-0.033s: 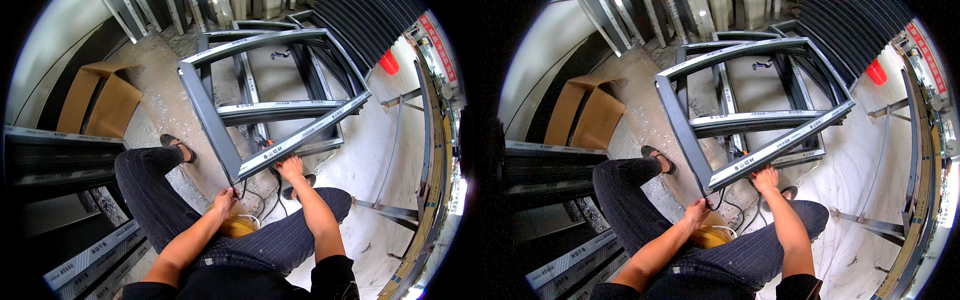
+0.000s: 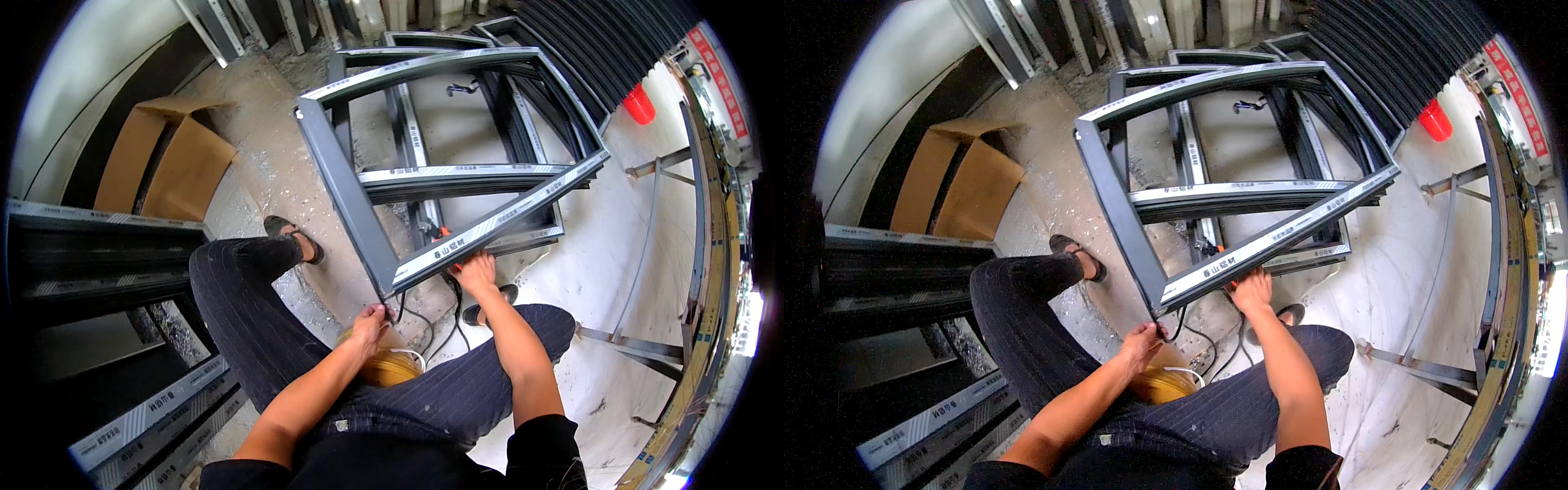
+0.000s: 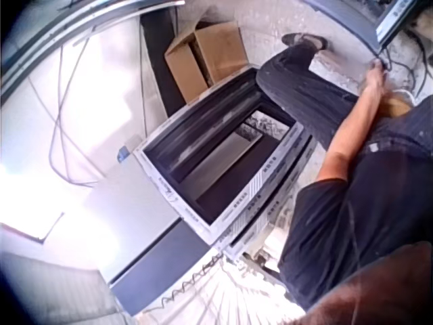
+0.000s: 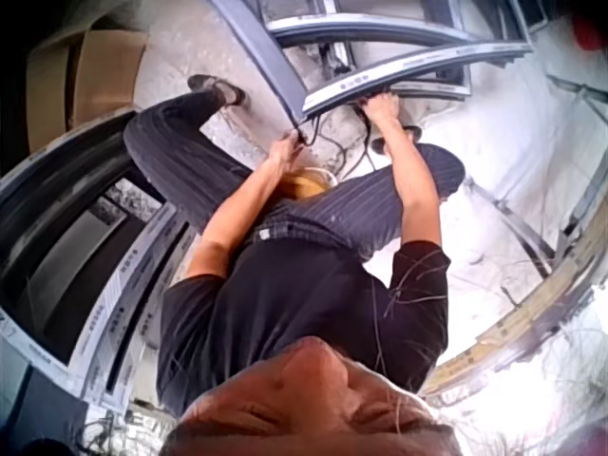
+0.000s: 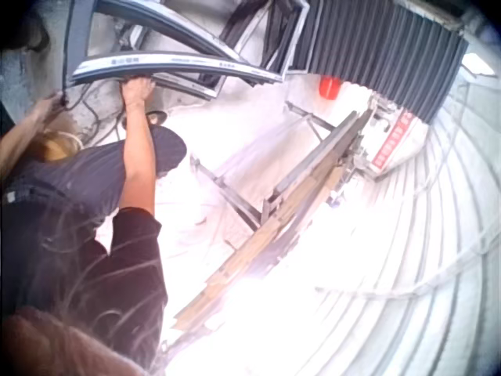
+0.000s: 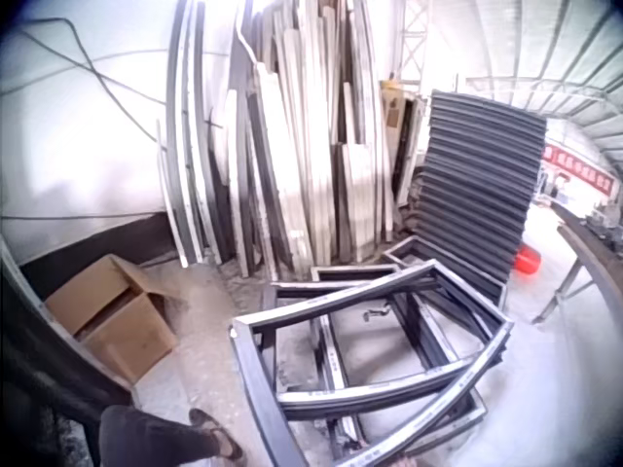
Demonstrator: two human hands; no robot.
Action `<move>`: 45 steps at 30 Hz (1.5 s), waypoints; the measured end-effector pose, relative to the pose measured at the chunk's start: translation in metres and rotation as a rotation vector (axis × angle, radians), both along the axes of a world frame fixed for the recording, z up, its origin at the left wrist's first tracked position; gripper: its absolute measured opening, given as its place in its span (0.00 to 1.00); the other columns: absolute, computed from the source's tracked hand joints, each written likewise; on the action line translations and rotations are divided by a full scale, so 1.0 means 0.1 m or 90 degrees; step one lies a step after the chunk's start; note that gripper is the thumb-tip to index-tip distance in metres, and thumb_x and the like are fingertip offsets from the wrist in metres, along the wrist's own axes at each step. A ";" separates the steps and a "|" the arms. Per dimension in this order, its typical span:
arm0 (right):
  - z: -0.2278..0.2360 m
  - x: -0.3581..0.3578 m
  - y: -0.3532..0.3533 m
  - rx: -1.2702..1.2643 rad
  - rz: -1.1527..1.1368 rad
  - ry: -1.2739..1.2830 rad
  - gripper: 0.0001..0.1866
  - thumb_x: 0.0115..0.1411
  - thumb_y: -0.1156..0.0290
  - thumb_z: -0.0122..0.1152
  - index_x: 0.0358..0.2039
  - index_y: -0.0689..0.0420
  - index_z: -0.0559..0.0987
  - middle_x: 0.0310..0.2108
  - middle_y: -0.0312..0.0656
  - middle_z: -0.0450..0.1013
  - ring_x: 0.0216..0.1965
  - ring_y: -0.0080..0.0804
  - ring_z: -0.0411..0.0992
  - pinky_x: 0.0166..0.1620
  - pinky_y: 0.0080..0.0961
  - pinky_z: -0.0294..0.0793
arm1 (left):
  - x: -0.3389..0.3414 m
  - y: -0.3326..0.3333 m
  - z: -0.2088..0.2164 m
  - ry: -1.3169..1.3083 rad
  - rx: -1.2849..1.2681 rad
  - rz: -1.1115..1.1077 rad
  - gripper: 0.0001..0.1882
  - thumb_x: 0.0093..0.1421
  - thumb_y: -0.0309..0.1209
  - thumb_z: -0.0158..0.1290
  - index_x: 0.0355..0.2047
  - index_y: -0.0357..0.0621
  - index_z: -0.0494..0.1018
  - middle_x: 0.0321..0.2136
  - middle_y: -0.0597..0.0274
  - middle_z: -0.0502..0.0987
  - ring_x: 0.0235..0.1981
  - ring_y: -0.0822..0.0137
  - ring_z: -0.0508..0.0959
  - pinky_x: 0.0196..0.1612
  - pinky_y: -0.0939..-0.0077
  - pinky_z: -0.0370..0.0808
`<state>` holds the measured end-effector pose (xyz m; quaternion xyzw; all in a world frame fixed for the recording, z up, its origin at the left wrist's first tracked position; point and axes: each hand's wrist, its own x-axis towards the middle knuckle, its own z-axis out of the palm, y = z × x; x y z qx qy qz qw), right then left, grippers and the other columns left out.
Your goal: The person sits on the floor and assembles a metal window frame by inserting a black rubber seal into the grooves of the frame. They use pliers to secure the seal and adjust the frame's position as needed.
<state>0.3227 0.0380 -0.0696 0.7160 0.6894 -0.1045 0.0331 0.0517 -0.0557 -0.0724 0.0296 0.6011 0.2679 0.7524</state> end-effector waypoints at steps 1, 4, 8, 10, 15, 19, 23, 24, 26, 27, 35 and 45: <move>-0.05 0.01 0.08 -0.084 0.029 -0.014 0.34 0.54 0.47 0.53 0.57 0.54 0.67 0.58 0.45 0.62 0.61 0.40 0.54 0.63 0.40 0.46 | -0.01 0.00 -0.03 -0.011 0.009 -0.031 0.08 0.64 0.38 0.46 0.36 0.52 0.71 0.31 0.73 0.76 0.34 0.75 0.72 0.39 0.77 0.65; -0.21 -0.10 0.16 0.033 0.120 -0.123 0.33 0.55 0.46 0.49 0.60 0.45 0.62 0.62 0.40 0.55 0.63 0.40 0.52 0.63 0.41 0.49 | -0.01 -0.06 -0.09 0.008 -0.014 -0.044 0.08 0.63 0.39 0.48 0.38 0.54 0.72 0.32 0.76 0.76 0.35 0.77 0.70 0.41 0.74 0.64; -0.22 -0.24 0.29 -0.081 0.074 -0.145 0.32 0.58 0.46 0.38 0.62 0.44 0.57 0.64 0.38 0.52 0.63 0.40 0.52 0.64 0.43 0.46 | -0.02 -0.03 0.04 -0.007 -0.026 -0.045 0.09 0.63 0.41 0.47 0.35 0.55 0.75 0.32 0.78 0.75 0.35 0.76 0.69 0.42 0.70 0.63; -0.19 -0.26 0.31 -0.139 0.075 -0.144 0.28 0.61 0.49 0.35 0.59 0.44 0.62 0.62 0.34 0.55 0.64 0.39 0.50 0.62 0.44 0.48 | 0.00 0.01 0.22 0.032 -0.038 -0.047 0.10 0.63 0.42 0.47 0.34 0.55 0.75 0.29 0.77 0.75 0.34 0.76 0.68 0.40 0.72 0.63; -0.08 -0.21 0.05 -0.046 0.021 -0.181 0.28 0.53 0.53 0.52 0.53 0.50 0.70 0.56 0.42 0.63 0.57 0.40 0.60 0.55 0.41 0.60 | 0.00 0.04 0.19 0.036 -0.035 -0.064 0.11 0.64 0.43 0.44 0.36 0.56 0.74 0.27 0.76 0.73 0.24 0.78 0.63 0.29 0.80 0.59; 0.34 -0.21 -0.03 -0.271 -0.102 -0.190 0.25 0.46 0.62 0.60 0.46 0.56 0.73 0.48 0.46 0.69 0.52 0.40 0.66 0.52 0.35 0.67 | 0.01 0.08 0.18 0.022 -0.025 -0.040 0.10 0.64 0.41 0.44 0.33 0.55 0.74 0.24 0.76 0.73 0.21 0.78 0.63 0.26 0.80 0.58; 0.55 -0.15 -0.23 -0.327 -0.071 -0.121 0.21 0.47 0.63 0.56 0.42 0.57 0.76 0.45 0.47 0.71 0.48 0.45 0.69 0.50 0.39 0.68 | 0.05 0.08 0.12 0.039 -0.012 -0.023 0.09 0.63 0.39 0.45 0.31 0.53 0.74 0.24 0.75 0.74 0.24 0.80 0.68 0.27 0.83 0.59; 0.66 -0.21 -0.24 -0.350 -0.029 -0.038 0.21 0.46 0.63 0.57 0.42 0.57 0.76 0.43 0.48 0.72 0.47 0.46 0.69 0.49 0.38 0.68 | 0.03 0.09 0.12 0.049 -0.011 -0.015 0.09 0.63 0.38 0.45 0.31 0.52 0.74 0.24 0.75 0.74 0.25 0.80 0.69 0.27 0.84 0.59; 0.90 -0.29 -0.29 -0.395 0.041 0.128 0.22 0.44 0.63 0.60 0.42 0.56 0.76 0.39 0.51 0.73 0.45 0.47 0.70 0.48 0.35 0.69 | 0.04 0.09 0.13 0.065 -0.003 -0.037 0.09 0.62 0.38 0.47 0.30 0.52 0.74 0.24 0.75 0.75 0.25 0.79 0.69 0.30 0.79 0.59; 0.77 -0.26 -0.36 -0.377 0.094 0.251 0.22 0.42 0.62 0.61 0.41 0.55 0.77 0.37 0.54 0.74 0.42 0.50 0.71 0.46 0.36 0.69 | 0.03 0.08 0.14 0.073 0.000 -0.046 0.09 0.61 0.38 0.47 0.30 0.52 0.75 0.24 0.75 0.75 0.25 0.78 0.69 0.31 0.77 0.59; 0.69 -0.69 -0.28 -0.453 0.179 0.316 0.25 0.40 0.59 0.61 0.42 0.52 0.78 0.35 0.52 0.75 0.39 0.47 0.73 0.44 0.35 0.71 | 0.02 0.03 0.00 0.169 0.117 -0.062 0.11 0.62 0.35 0.48 0.28 0.44 0.75 0.22 0.70 0.75 0.19 0.76 0.65 0.23 0.81 0.61; 0.68 -0.76 -0.16 -0.495 0.197 0.318 0.26 0.40 0.64 0.60 0.45 0.55 0.77 0.34 0.49 0.75 0.35 0.41 0.73 0.42 0.29 0.70 | -0.08 0.05 0.27 0.408 0.224 -0.256 0.13 0.58 0.39 0.50 0.33 0.44 0.77 0.24 0.52 0.76 0.28 0.56 0.76 0.35 0.65 0.70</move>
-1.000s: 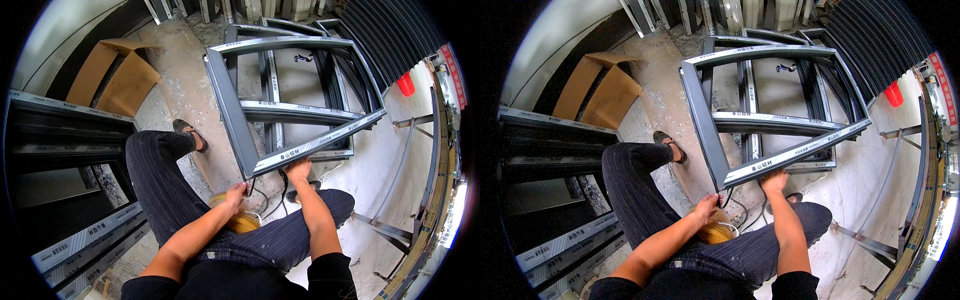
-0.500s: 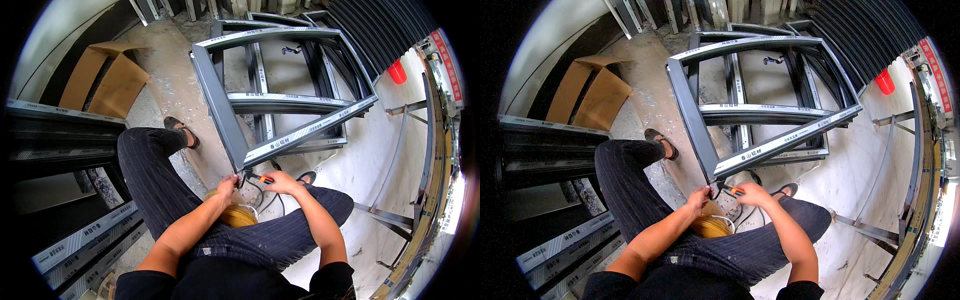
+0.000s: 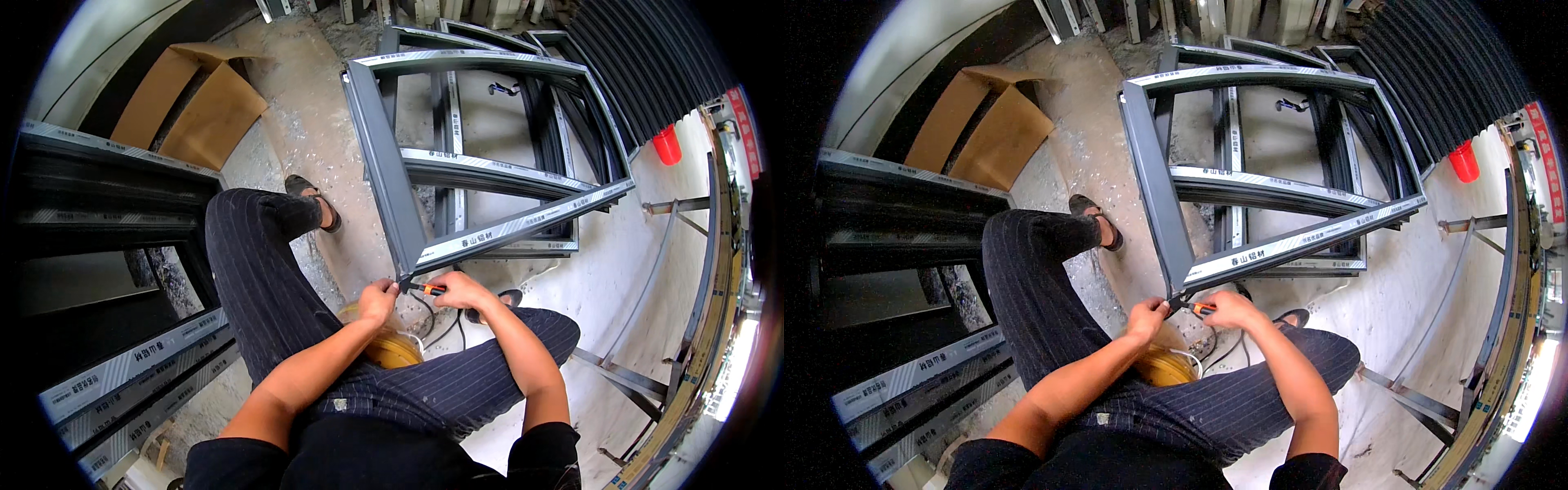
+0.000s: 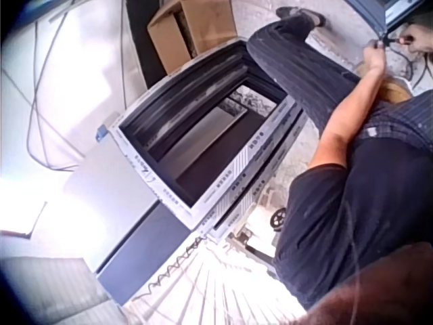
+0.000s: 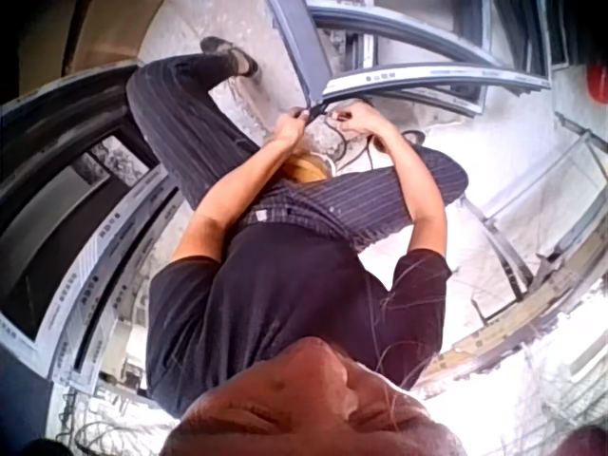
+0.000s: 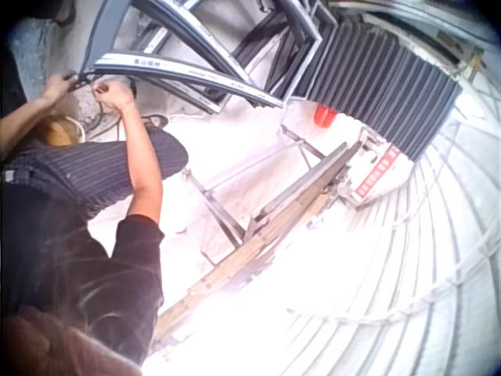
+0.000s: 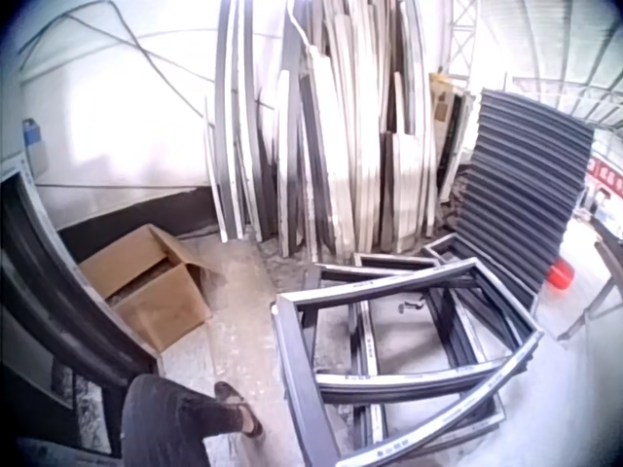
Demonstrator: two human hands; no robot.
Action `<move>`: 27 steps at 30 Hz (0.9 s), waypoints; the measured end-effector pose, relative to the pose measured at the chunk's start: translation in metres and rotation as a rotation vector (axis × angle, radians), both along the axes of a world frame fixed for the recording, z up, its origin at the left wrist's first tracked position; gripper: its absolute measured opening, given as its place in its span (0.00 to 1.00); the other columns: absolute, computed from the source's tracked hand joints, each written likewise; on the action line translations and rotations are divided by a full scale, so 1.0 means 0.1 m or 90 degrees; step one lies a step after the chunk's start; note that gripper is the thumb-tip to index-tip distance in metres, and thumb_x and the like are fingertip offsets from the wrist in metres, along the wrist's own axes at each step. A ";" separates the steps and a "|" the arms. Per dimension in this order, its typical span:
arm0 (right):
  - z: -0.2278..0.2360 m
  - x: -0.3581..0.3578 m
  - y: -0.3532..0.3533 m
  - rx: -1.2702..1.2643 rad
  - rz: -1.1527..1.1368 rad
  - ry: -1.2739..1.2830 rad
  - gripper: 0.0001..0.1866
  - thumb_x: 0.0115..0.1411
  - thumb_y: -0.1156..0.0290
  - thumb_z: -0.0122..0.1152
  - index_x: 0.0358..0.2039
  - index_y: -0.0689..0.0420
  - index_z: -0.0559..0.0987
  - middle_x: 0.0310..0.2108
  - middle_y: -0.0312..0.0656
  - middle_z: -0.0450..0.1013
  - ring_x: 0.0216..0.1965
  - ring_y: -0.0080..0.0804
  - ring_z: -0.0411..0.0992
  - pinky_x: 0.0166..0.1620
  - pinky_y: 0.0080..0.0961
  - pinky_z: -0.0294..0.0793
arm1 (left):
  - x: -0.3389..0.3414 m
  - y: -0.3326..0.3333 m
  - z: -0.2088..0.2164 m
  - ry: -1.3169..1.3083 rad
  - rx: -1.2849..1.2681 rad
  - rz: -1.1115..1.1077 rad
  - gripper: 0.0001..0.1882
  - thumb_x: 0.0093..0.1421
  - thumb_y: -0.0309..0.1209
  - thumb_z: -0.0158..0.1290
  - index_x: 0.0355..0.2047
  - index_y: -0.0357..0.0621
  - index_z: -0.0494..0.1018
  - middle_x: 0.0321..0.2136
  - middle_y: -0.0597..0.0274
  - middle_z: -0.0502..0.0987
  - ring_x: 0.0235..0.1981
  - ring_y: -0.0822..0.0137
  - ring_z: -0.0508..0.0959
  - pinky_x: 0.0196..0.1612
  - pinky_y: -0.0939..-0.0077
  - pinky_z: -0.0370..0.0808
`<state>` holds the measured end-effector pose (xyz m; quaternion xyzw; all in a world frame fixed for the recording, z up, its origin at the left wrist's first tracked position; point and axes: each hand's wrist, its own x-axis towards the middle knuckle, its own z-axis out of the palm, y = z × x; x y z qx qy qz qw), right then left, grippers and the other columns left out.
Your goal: The person sits on the floor and assembles a metal window frame by inserting a black rubber seal into the grooves of the frame. They use pliers to secure the seal and adjust the frame's position as needed.
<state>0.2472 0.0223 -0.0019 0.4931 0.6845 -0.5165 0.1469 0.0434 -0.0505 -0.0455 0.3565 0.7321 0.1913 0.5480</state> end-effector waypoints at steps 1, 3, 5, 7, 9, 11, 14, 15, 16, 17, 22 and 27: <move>0.00 0.00 0.01 0.005 0.004 0.005 0.26 0.40 0.65 0.60 0.45 0.55 0.77 0.35 0.49 0.75 0.36 0.41 0.73 0.42 0.29 0.70 | -0.01 0.01 0.04 0.009 0.001 -0.016 0.13 0.57 0.40 0.50 0.33 0.45 0.77 0.25 0.51 0.76 0.29 0.53 0.76 0.35 0.64 0.71; 0.02 0.00 0.02 0.010 0.014 0.017 0.26 0.41 0.65 0.60 0.45 0.55 0.77 0.36 0.49 0.75 0.37 0.42 0.73 0.42 0.29 0.70 | -0.02 0.04 0.11 0.051 0.005 -0.043 0.13 0.57 0.40 0.50 0.34 0.46 0.77 0.26 0.51 0.77 0.31 0.52 0.76 0.36 0.62 0.71; 0.03 0.00 0.03 0.012 0.015 0.023 0.26 0.41 0.65 0.60 0.45 0.55 0.77 0.37 0.49 0.75 0.38 0.42 0.73 0.43 0.29 0.70 | -0.02 0.06 0.18 0.078 0.017 -0.063 0.13 0.57 0.40 0.50 0.34 0.47 0.77 0.28 0.51 0.77 0.32 0.50 0.76 0.36 0.61 0.71; 0.04 0.01 0.03 0.009 0.007 0.024 0.26 0.41 0.65 0.60 0.45 0.55 0.77 0.38 0.49 0.75 0.39 0.43 0.73 0.43 0.30 0.70 | -0.02 0.07 0.22 0.091 0.034 -0.077 0.12 0.57 0.40 0.50 0.34 0.48 0.77 0.29 0.51 0.77 0.34 0.49 0.76 0.37 0.60 0.71; 0.07 -0.01 0.05 0.011 0.013 0.013 0.26 0.41 0.65 0.60 0.45 0.55 0.77 0.38 0.49 0.75 0.39 0.43 0.73 0.44 0.29 0.70 | -0.03 0.04 0.19 0.111 0.060 -0.093 0.12 0.57 0.40 0.50 0.34 0.49 0.77 0.30 0.51 0.77 0.35 0.49 0.76 0.38 0.60 0.72; 0.08 0.00 0.06 0.015 0.018 0.012 0.26 0.41 0.65 0.60 0.45 0.55 0.77 0.39 0.49 0.75 0.40 0.43 0.73 0.44 0.29 0.70 | -0.02 0.05 0.21 0.123 0.070 -0.113 0.12 0.57 0.40 0.50 0.35 0.49 0.77 0.31 0.51 0.78 0.35 0.49 0.76 0.39 0.59 0.72; 0.05 0.02 0.07 0.015 0.022 0.023 0.26 0.41 0.65 0.60 0.45 0.55 0.77 0.39 0.49 0.75 0.40 0.43 0.73 0.44 0.29 0.70 | -0.03 0.07 0.24 0.130 0.062 -0.136 0.12 0.57 0.39 0.50 0.35 0.49 0.77 0.31 0.51 0.78 0.36 0.49 0.76 0.39 0.59 0.72; 0.06 0.02 0.07 0.008 0.020 0.024 0.26 0.41 0.65 0.60 0.45 0.55 0.77 0.39 0.48 0.75 0.40 0.43 0.73 0.45 0.29 0.70 | -0.04 0.07 0.24 0.129 0.064 -0.141 0.12 0.57 0.39 0.50 0.36 0.49 0.77 0.31 0.51 0.78 0.36 0.49 0.77 0.39 0.59 0.72; 0.06 0.02 0.07 0.001 0.018 0.026 0.26 0.41 0.64 0.60 0.45 0.55 0.77 0.40 0.48 0.75 0.40 0.43 0.73 0.45 0.29 0.70 | -0.05 0.08 0.24 0.129 0.065 -0.145 0.12 0.57 0.39 0.50 0.36 0.48 0.77 0.31 0.51 0.78 0.36 0.49 0.77 0.39 0.59 0.72; 0.06 0.01 0.07 -0.003 0.014 0.028 0.26 0.41 0.64 0.60 0.46 0.54 0.77 0.40 0.48 0.75 0.40 0.42 0.73 0.45 0.29 0.70 | -0.05 0.08 0.25 0.137 0.066 -0.149 0.12 0.57 0.39 0.50 0.36 0.48 0.77 0.32 0.51 0.78 0.36 0.49 0.77 0.39 0.59 0.72; 0.07 0.00 0.06 -0.005 0.006 0.030 0.26 0.42 0.64 0.60 0.46 0.54 0.77 0.40 0.47 0.75 0.41 0.42 0.73 0.45 0.29 0.70 | -0.03 0.08 0.26 0.195 0.105 -0.171 0.11 0.56 0.39 0.50 0.33 0.48 0.78 0.31 0.51 0.78 0.35 0.49 0.77 0.39 0.57 0.72; 0.08 -0.02 0.06 0.009 0.021 0.032 0.26 0.41 0.64 0.60 0.46 0.53 0.77 0.40 0.48 0.75 0.41 0.42 0.73 0.45 0.30 0.70 | -0.03 0.07 0.25 0.229 0.144 -0.193 0.10 0.54 0.37 0.51 0.30 0.46 0.77 0.29 0.51 0.77 0.34 0.49 0.76 0.38 0.54 0.71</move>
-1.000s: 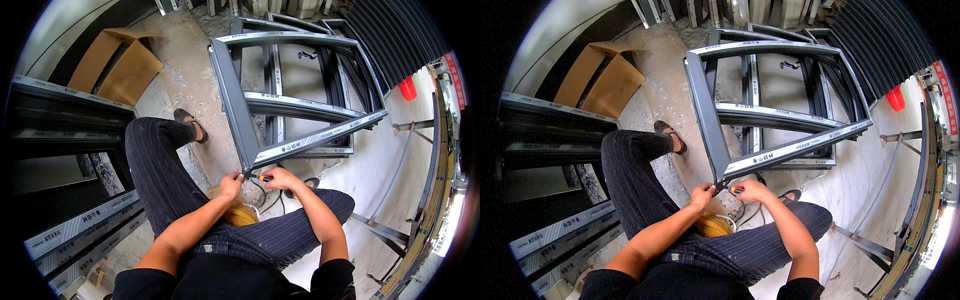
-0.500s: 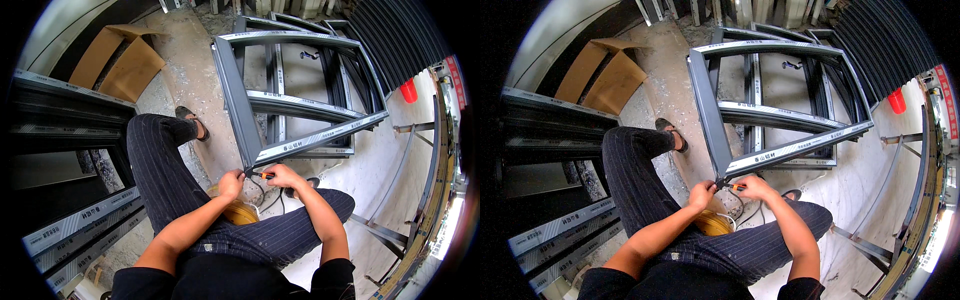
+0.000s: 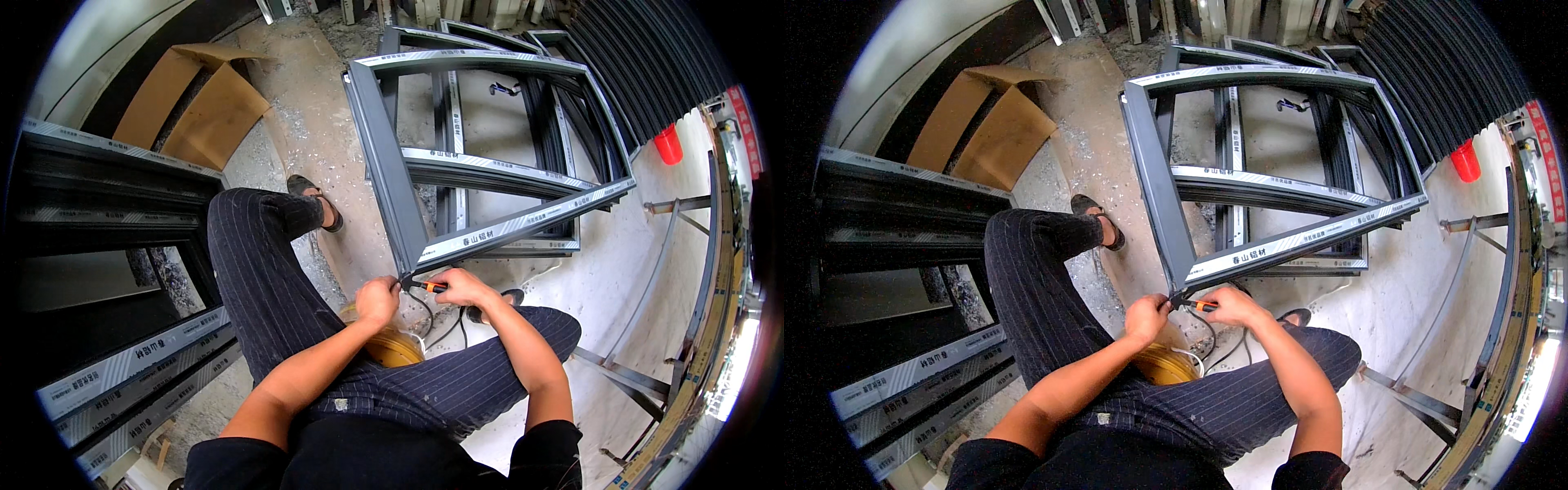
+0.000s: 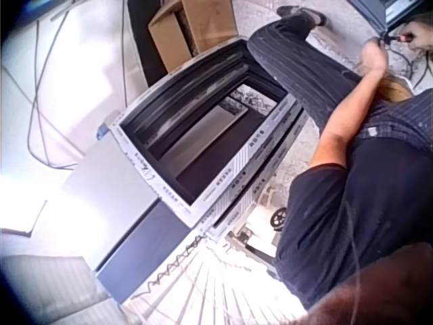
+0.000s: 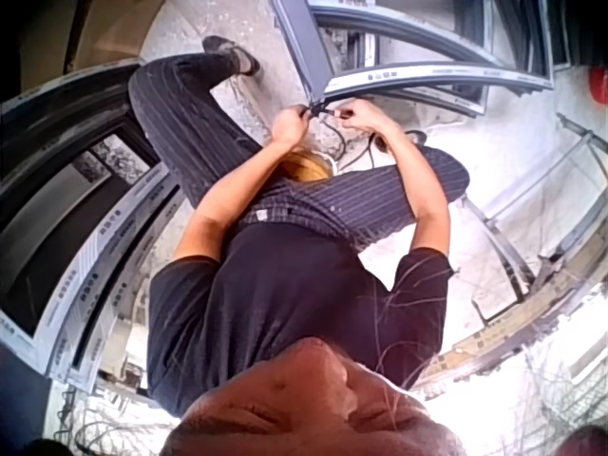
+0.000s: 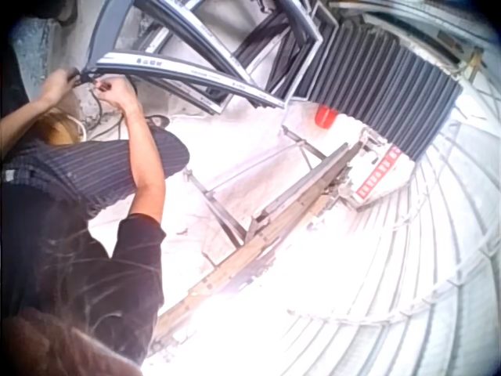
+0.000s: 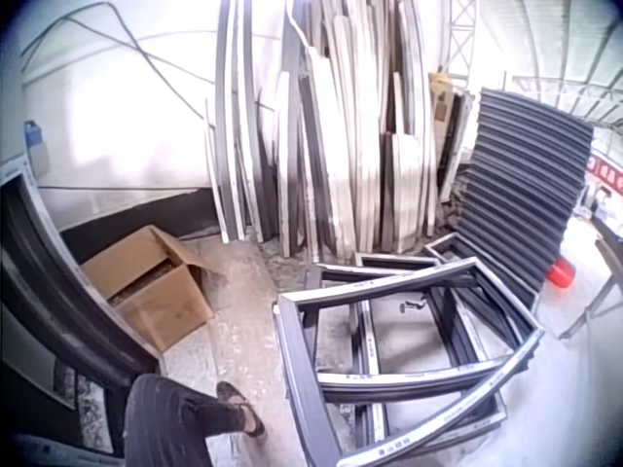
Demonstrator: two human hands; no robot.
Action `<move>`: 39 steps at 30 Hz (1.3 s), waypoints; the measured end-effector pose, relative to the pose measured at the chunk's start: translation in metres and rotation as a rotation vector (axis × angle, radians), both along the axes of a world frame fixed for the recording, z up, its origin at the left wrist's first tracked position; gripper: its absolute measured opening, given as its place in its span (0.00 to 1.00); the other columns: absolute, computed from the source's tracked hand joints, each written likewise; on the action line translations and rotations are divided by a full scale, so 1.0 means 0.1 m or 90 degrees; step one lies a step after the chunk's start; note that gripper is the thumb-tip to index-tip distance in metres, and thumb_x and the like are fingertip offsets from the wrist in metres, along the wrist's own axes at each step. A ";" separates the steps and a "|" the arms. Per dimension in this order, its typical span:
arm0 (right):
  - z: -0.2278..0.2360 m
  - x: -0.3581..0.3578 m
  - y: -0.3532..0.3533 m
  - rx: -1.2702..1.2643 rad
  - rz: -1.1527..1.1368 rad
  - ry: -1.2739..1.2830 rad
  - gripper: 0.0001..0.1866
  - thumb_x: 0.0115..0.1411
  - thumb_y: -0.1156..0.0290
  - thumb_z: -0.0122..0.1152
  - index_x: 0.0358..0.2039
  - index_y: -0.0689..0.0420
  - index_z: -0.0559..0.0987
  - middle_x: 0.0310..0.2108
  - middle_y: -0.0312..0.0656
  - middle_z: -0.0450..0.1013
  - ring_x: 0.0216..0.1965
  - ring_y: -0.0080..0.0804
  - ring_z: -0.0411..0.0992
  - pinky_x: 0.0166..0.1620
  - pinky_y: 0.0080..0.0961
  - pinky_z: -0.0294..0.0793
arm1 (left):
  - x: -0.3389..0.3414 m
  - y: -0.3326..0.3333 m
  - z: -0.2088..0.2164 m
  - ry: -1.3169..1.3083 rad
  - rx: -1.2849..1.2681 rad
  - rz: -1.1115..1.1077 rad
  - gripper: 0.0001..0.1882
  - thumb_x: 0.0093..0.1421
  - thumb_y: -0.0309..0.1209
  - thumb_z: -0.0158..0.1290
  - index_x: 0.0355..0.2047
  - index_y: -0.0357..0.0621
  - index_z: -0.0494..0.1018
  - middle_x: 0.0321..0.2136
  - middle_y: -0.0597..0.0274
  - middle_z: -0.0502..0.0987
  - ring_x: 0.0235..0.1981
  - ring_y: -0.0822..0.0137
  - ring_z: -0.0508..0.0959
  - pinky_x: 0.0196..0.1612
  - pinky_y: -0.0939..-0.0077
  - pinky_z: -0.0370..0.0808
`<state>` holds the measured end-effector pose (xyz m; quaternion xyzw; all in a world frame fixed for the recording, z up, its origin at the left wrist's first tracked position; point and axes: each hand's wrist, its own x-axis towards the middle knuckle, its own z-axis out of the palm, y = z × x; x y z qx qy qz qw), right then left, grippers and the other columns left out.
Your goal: The person sits on the floor and assembles a metal window frame by inserting a black rubber seal into the grooves of the frame. They use pliers to secure the seal and adjust the frame's position as needed.
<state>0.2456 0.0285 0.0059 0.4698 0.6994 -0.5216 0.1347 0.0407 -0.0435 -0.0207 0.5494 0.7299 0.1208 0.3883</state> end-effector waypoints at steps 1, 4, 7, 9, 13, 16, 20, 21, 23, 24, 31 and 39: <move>0.00 -0.01 0.00 0.001 0.003 -0.002 0.26 0.41 0.64 0.60 0.46 0.53 0.77 0.40 0.48 0.75 0.41 0.42 0.73 0.45 0.30 0.70 | 0.00 0.00 -0.01 0.002 0.003 -0.001 0.10 0.54 0.37 0.51 0.30 0.46 0.77 0.28 0.51 0.77 0.34 0.49 0.76 0.38 0.53 0.71; 0.06 -0.02 0.01 0.025 0.015 -0.014 0.25 0.42 0.63 0.60 0.44 0.54 0.78 0.39 0.49 0.75 0.40 0.44 0.73 0.44 0.31 0.70 | 0.00 0.01 -0.01 0.006 0.003 -0.008 0.10 0.54 0.37 0.51 0.30 0.46 0.77 0.28 0.50 0.77 0.33 0.48 0.76 0.38 0.54 0.71; 0.06 -0.04 -0.02 0.076 0.051 -0.011 0.23 0.43 0.61 0.59 0.42 0.53 0.79 0.36 0.48 0.76 0.38 0.46 0.73 0.43 0.34 0.71 | -0.01 0.03 -0.01 0.002 -0.016 -0.019 0.10 0.53 0.37 0.51 0.29 0.45 0.77 0.28 0.50 0.77 0.33 0.48 0.76 0.37 0.55 0.72; 0.12 -0.09 -0.05 0.109 0.048 -0.046 0.20 0.43 0.60 0.60 0.39 0.52 0.79 0.33 0.48 0.76 0.37 0.47 0.73 0.41 0.36 0.72 | -0.02 0.02 -0.06 0.013 -0.018 -0.029 0.10 0.53 0.37 0.51 0.29 0.46 0.78 0.27 0.50 0.77 0.33 0.48 0.77 0.37 0.56 0.72; 0.16 -0.11 -0.12 0.171 0.042 -0.086 0.16 0.44 0.59 0.60 0.34 0.50 0.79 0.27 0.47 0.75 0.34 0.47 0.73 0.38 0.40 0.72 | -0.01 0.05 -0.03 -0.008 -0.063 0.000 0.12 0.54 0.39 0.51 0.31 0.48 0.78 0.29 0.50 0.78 0.34 0.49 0.77 0.38 0.57 0.73; 0.11 -0.05 -0.21 0.230 0.045 -0.108 0.13 0.44 0.61 0.59 0.32 0.50 0.79 0.26 0.48 0.75 0.33 0.45 0.74 0.38 0.40 0.72 | 0.02 0.06 0.00 -0.069 -0.117 0.046 0.12 0.55 0.40 0.50 0.33 0.49 0.78 0.30 0.50 0.78 0.35 0.49 0.77 0.39 0.59 0.73; -0.12 0.47 -0.29 0.232 0.063 -0.279 0.13 0.44 0.63 0.58 0.32 0.53 0.78 0.29 0.48 0.76 0.35 0.44 0.75 0.39 0.39 0.73 | -0.03 0.00 -0.31 -0.117 -0.139 0.097 0.12 0.57 0.36 0.50 0.32 0.42 0.78 0.25 0.58 0.79 0.28 0.62 0.78 0.35 0.69 0.72; -0.15 0.62 -0.32 0.239 0.030 -0.293 0.15 0.45 0.61 0.58 0.33 0.52 0.78 0.30 0.47 0.76 0.36 0.44 0.74 0.39 0.39 0.73 | -0.09 -0.01 -0.44 -0.169 -0.159 0.124 0.12 0.58 0.35 0.50 0.31 0.41 0.78 0.24 0.59 0.78 0.27 0.64 0.77 0.33 0.70 0.72; -0.27 0.85 -0.34 0.312 -0.087 -0.339 0.19 0.44 0.59 0.61 0.36 0.54 0.77 0.33 0.48 0.75 0.37 0.46 0.73 0.42 0.39 0.72 | -0.04 -0.01 -0.44 -0.266 -0.184 0.179 0.11 0.59 0.31 0.50 0.27 0.37 0.76 0.22 0.64 0.77 0.22 0.74 0.73 0.28 0.78 0.69; -0.29 0.90 -0.33 0.359 -0.144 -0.354 0.21 0.43 0.58 0.62 0.37 0.55 0.76 0.34 0.50 0.74 0.38 0.47 0.72 0.43 0.39 0.71 | -0.02 -0.03 -0.49 -0.300 -0.193 0.183 0.10 0.60 0.32 0.50 0.27 0.37 0.76 0.22 0.64 0.77 0.22 0.74 0.72 0.27 0.79 0.68; -0.55 0.85 -0.12 0.362 -0.349 -0.391 0.25 0.43 0.56 0.64 0.40 0.58 0.74 0.41 0.49 0.68 0.49 0.46 0.64 0.52 0.41 0.64 | 0.02 -0.06 -0.78 -0.401 -0.201 0.233 0.09 0.60 0.32 0.52 0.36 0.38 0.72 0.22 0.65 0.75 0.21 0.75 0.69 0.26 0.82 0.66; -0.93 0.85 0.11 0.526 -0.390 -0.351 0.28 0.43 0.56 0.64 0.42 0.61 0.76 0.45 0.50 0.67 0.50 0.49 0.62 0.54 0.41 0.60 | 0.07 0.01 -0.52 -0.478 -0.221 0.272 0.13 0.60 0.35 0.52 0.39 0.37 0.69 0.27 0.62 0.75 0.24 0.73 0.72 0.29 0.81 0.68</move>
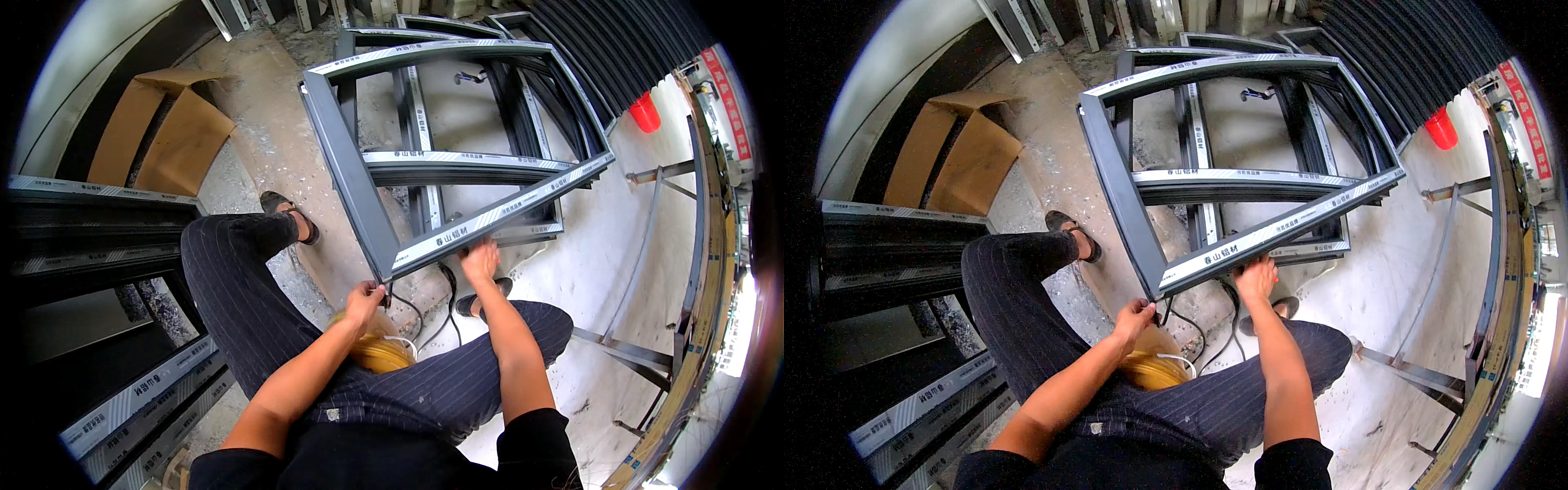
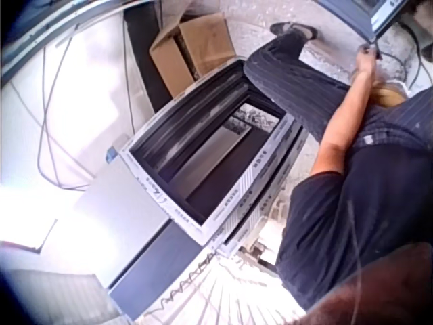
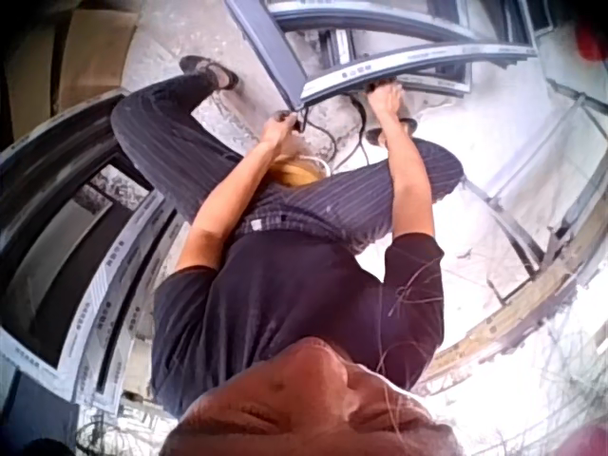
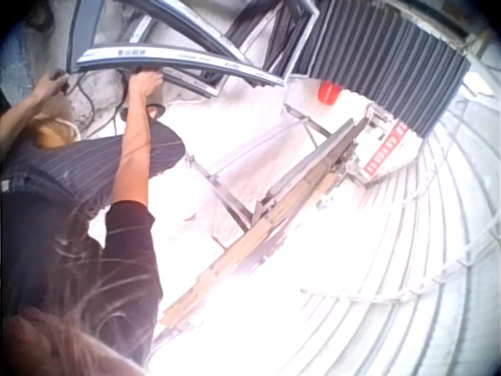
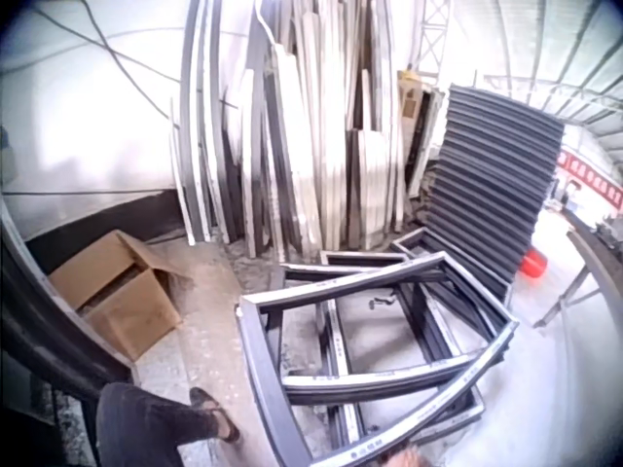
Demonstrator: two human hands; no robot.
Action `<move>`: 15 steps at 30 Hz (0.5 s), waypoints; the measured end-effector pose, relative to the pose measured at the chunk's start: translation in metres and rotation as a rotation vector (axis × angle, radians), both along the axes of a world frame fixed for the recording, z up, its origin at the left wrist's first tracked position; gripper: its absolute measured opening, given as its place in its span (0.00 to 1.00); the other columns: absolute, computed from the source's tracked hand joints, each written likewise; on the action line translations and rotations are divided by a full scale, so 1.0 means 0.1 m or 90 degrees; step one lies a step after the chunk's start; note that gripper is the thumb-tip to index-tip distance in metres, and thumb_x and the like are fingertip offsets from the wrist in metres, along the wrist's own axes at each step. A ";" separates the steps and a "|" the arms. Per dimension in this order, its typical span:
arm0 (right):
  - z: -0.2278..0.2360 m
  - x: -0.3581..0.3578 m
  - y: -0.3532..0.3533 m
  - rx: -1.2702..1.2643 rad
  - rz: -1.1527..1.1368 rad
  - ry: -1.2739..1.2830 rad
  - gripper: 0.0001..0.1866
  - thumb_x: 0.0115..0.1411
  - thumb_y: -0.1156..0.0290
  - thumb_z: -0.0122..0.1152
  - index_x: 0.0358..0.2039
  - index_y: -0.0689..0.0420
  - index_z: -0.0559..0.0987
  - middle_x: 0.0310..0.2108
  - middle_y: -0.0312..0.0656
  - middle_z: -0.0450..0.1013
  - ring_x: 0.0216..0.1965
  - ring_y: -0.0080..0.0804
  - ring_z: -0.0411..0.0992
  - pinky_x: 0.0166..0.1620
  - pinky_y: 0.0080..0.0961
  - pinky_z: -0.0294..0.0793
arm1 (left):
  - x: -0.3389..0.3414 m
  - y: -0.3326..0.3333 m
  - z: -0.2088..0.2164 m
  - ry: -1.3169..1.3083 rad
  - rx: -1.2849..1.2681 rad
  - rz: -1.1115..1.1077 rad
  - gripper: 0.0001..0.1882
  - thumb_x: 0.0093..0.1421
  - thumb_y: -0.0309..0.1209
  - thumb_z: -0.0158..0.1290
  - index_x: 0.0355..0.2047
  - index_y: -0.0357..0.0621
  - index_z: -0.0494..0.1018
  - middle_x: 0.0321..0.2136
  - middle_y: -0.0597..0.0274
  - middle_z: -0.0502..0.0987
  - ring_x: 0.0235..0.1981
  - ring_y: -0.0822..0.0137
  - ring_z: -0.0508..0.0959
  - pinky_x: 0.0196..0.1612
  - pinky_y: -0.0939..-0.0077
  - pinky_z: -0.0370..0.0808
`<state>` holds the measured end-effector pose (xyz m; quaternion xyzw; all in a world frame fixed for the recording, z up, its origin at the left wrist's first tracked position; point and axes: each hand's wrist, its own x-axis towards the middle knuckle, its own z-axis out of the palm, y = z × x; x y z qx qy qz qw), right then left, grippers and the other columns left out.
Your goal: The person sits on the floor and assembles a metal window frame by inserting a black rubber seal into the grooves of the frame. They use pliers to secure the seal and adjust the frame's position as needed.
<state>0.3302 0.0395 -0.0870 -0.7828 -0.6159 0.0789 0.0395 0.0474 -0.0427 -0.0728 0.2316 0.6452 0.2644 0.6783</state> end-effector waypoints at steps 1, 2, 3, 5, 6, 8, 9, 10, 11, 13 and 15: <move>-0.09 0.01 0.01 0.042 0.041 -0.036 0.28 0.43 0.56 0.64 0.43 0.60 0.76 0.47 0.50 0.67 0.51 0.49 0.62 0.55 0.42 0.59 | -0.03 -0.05 -0.14 0.001 0.007 0.003 0.13 0.60 0.35 0.52 0.39 0.37 0.69 0.27 0.63 0.75 0.24 0.73 0.72 0.29 0.81 0.67; -0.19 0.04 -0.02 0.084 0.077 -0.074 0.28 0.43 0.57 0.63 0.44 0.60 0.75 0.48 0.50 0.67 0.53 0.49 0.61 0.55 0.42 0.59 | -0.04 -0.03 -0.17 0.001 0.013 0.001 0.13 0.60 0.35 0.52 0.38 0.37 0.69 0.26 0.63 0.75 0.24 0.73 0.72 0.29 0.81 0.67; -0.29 0.07 -0.02 0.127 0.113 -0.112 0.29 0.44 0.57 0.62 0.45 0.59 0.75 0.50 0.51 0.66 0.54 0.50 0.60 0.56 0.43 0.58 | -0.04 -0.02 -0.19 -0.004 0.003 0.000 0.13 0.60 0.35 0.52 0.38 0.38 0.69 0.26 0.63 0.75 0.24 0.74 0.72 0.29 0.81 0.67; -0.46 0.05 0.04 0.149 0.175 -0.180 0.33 0.46 0.58 0.59 0.53 0.57 0.69 0.53 0.49 0.65 0.56 0.49 0.59 0.57 0.45 0.56 | 0.00 0.02 -0.05 -0.010 -0.024 -0.002 0.12 0.61 0.35 0.52 0.38 0.38 0.69 0.26 0.63 0.75 0.24 0.74 0.72 0.28 0.81 0.67; -0.55 0.09 0.04 0.097 0.200 -0.189 0.31 0.47 0.60 0.58 0.53 0.57 0.68 0.52 0.49 0.66 0.56 0.48 0.60 0.57 0.46 0.56 | 0.03 0.06 0.01 -0.016 -0.039 -0.007 0.09 0.60 0.33 0.51 0.35 0.40 0.69 0.26 0.63 0.76 0.23 0.74 0.72 0.27 0.81 0.67; -0.24 -0.30 0.23 -0.055 0.195 -0.058 0.26 0.52 0.60 0.55 0.51 0.58 0.68 0.49 0.48 0.68 0.53 0.46 0.63 0.53 0.46 0.60 | -0.07 0.01 -0.11 -0.002 -0.036 -0.015 0.08 0.61 0.33 0.51 0.32 0.42 0.68 0.26 0.62 0.76 0.24 0.74 0.73 0.28 0.82 0.67; -0.24 -0.32 0.26 0.003 0.189 -0.053 0.25 0.52 0.59 0.55 0.49 0.58 0.69 0.46 0.47 0.69 0.50 0.47 0.65 0.51 0.44 0.62 | -0.06 0.01 -0.12 -0.005 -0.026 -0.034 0.07 0.61 0.32 0.51 0.31 0.42 0.68 0.27 0.62 0.76 0.24 0.73 0.73 0.28 0.82 0.67; -0.24 -0.35 0.29 0.058 0.183 -0.046 0.24 0.51 0.59 0.55 0.47 0.58 0.70 0.44 0.47 0.70 0.47 0.47 0.67 0.49 0.42 0.65 | -0.05 0.02 -0.10 -0.019 -0.036 -0.025 0.07 0.61 0.32 0.50 0.31 0.43 0.68 0.27 0.62 0.76 0.25 0.73 0.74 0.28 0.82 0.68; -0.25 -0.38 0.32 0.113 0.177 -0.039 0.24 0.51 0.58 0.56 0.45 0.58 0.71 0.41 0.47 0.71 0.43 0.48 0.69 0.48 0.40 0.67 | -0.05 0.04 -0.09 -0.033 -0.046 -0.016 0.06 0.61 0.32 0.50 0.31 0.43 0.67 0.28 0.62 0.76 0.26 0.72 0.74 0.29 0.82 0.68; -0.26 -0.35 0.33 0.066 0.160 -0.015 0.28 0.50 0.57 0.58 0.49 0.60 0.69 0.43 0.48 0.70 0.45 0.46 0.69 0.48 0.40 0.67 | -0.04 0.07 0.00 -0.052 -0.069 -0.007 0.05 0.61 0.31 0.49 0.30 0.44 0.67 0.28 0.62 0.76 0.27 0.71 0.76 0.30 0.81 0.69; -0.30 -0.30 0.30 0.099 0.142 -0.031 0.31 0.50 0.58 0.58 0.52 0.61 0.68 0.46 0.50 0.69 0.48 0.47 0.67 0.53 0.40 0.64 | -0.01 0.16 0.19 -0.066 -0.093 -0.008 0.05 0.61 0.31 0.49 0.31 0.44 0.66 0.29 0.62 0.76 0.29 0.70 0.77 0.31 0.81 0.71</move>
